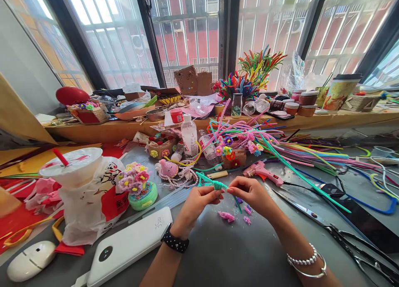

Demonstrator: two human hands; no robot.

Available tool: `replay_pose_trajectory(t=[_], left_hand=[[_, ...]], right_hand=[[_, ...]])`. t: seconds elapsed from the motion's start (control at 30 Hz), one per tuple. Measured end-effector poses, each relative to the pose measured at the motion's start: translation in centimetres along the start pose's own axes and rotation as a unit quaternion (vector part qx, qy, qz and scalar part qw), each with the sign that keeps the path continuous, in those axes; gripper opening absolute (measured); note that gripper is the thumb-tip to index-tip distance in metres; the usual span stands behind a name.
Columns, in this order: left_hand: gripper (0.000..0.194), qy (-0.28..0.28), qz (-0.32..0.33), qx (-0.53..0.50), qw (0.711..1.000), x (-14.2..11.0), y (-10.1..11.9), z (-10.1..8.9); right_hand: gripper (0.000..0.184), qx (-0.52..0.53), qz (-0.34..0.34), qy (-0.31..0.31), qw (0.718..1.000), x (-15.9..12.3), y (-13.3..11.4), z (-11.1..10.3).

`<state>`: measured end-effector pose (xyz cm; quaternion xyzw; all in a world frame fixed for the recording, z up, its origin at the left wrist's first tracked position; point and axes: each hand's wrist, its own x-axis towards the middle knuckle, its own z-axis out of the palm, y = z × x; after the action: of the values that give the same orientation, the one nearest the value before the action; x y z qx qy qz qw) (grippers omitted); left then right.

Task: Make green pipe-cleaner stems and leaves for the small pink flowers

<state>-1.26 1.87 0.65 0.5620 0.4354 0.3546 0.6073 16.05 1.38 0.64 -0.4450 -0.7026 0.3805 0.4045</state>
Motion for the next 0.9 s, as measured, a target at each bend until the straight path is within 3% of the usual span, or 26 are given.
replay_pose_trajectory(t=[0.37,0.5,0.7,0.9], left_hand=[[0.021,0.027,0.064,-0.057,0.996,-0.2,0.0,1.2],[0.021,0.007,0.042,-0.069,0.997,-0.3,0.1,1.0],[0.019,-0.027,0.0,-0.083,0.996,-0.5,0.3,0.5],[0.017,-0.09,-0.02,-0.112,0.989,-0.5,0.0,0.4]], right_hand=[[0.027,0.185,0.101,-0.036,0.977,0.0,0.1,1.4],[0.029,0.245,0.126,-0.063,0.959,0.0,0.2,1.2],[0.032,0.203,0.083,-0.081,0.972,0.0,0.0,-0.1],[0.02,0.206,0.019,-0.054,0.977,-0.1,0.0,0.6]])
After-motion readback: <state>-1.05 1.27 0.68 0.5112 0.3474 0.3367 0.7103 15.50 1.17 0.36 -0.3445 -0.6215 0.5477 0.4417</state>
